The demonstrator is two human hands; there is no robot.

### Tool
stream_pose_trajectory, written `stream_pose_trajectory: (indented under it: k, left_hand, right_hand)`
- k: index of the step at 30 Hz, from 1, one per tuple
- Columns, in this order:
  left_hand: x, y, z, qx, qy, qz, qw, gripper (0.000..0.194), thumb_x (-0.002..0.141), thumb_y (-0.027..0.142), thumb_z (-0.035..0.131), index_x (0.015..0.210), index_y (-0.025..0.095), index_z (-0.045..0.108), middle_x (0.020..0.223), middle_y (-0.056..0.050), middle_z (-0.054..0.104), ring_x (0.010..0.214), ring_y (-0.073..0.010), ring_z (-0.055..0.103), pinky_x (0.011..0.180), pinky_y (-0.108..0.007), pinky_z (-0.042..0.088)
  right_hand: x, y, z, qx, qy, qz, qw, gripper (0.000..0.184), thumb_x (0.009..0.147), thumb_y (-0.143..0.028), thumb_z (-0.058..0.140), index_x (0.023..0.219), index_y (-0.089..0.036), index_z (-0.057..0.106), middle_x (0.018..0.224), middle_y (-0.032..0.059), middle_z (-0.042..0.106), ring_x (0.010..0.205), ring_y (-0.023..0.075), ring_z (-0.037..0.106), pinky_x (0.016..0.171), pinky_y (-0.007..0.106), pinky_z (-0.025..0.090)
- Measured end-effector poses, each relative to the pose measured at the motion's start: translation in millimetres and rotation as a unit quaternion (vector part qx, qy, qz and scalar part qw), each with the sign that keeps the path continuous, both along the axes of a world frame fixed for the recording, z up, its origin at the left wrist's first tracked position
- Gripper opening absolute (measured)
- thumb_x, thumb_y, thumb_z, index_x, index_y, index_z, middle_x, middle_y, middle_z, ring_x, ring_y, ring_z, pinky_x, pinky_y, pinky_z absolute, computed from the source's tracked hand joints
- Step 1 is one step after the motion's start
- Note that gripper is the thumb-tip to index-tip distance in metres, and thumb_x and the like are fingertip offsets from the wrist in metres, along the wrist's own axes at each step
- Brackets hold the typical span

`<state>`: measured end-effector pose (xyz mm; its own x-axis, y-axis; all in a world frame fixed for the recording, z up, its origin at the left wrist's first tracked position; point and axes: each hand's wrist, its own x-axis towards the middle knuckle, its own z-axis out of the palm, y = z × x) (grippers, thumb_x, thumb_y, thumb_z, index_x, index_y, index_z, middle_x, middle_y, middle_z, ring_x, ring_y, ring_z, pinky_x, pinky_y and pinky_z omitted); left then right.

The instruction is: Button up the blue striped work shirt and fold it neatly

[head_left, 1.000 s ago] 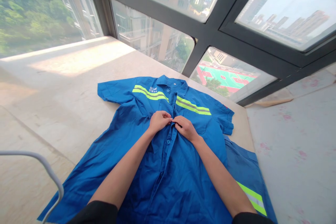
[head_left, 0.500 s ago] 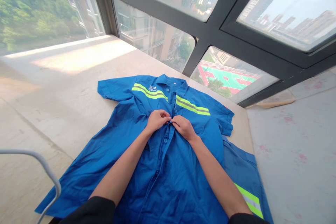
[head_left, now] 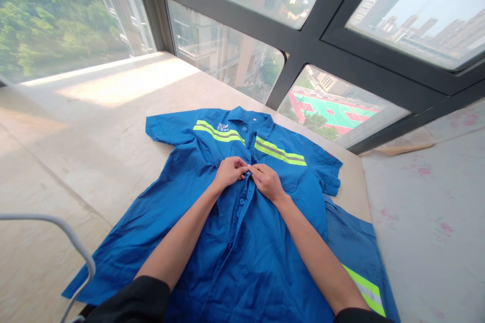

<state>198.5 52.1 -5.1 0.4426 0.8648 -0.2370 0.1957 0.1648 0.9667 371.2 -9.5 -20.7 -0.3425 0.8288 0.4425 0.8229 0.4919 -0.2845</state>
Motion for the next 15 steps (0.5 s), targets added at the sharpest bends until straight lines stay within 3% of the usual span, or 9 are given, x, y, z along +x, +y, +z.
stream_pose_trajectory:
  k: [6, 10, 15]
  left_hand:
    - [-5, -6, 0.3, 0.113, 0.041, -0.028, 0.992, 0.009, 0.078, 0.023, 0.062, 0.084, 0.016, 0.064, 0.073, -0.001, 0.068, 0.064, -0.0132, 0.066, 0.061, -0.022, 0.051]
    - [-10, -13, 6.5, 0.159, 0.062, -0.065, 0.983, 0.027, 0.072, 0.030, 0.067, 0.095, 0.015, 0.067, 0.085, -0.003, 0.071, 0.073, -0.0150, 0.066, 0.066, -0.023, 0.051]
    - [-9, -23, 13.7, 0.259, 0.165, -0.068, 0.949, 0.034, 0.070, 0.017, 0.060, 0.103, 0.017, 0.068, 0.091, -0.004, 0.071, 0.079, -0.0170, 0.065, 0.072, -0.024, 0.049]
  right_hand:
    - [0, 1, 2.8, -0.008, -0.014, 0.001, 1.000, 0.028, 0.098, -0.019, 0.043, 0.112, -0.019, 0.067, 0.100, 0.0111, 0.068, 0.093, 0.0229, 0.061, 0.082, 0.037, 0.051]
    - [1, 3, 0.8, -0.028, -0.015, 0.006, 0.999, 0.028, 0.096, -0.016, 0.042, 0.111, -0.018, 0.066, 0.100, 0.0119, 0.067, 0.095, 0.0237, 0.059, 0.084, 0.038, 0.050]
    - [2, 4, -0.7, -0.032, -0.017, 0.015, 0.999, 0.027, 0.095, -0.015, 0.041, 0.109, -0.017, 0.065, 0.099, 0.0121, 0.067, 0.095, 0.0239, 0.059, 0.084, 0.039, 0.050]
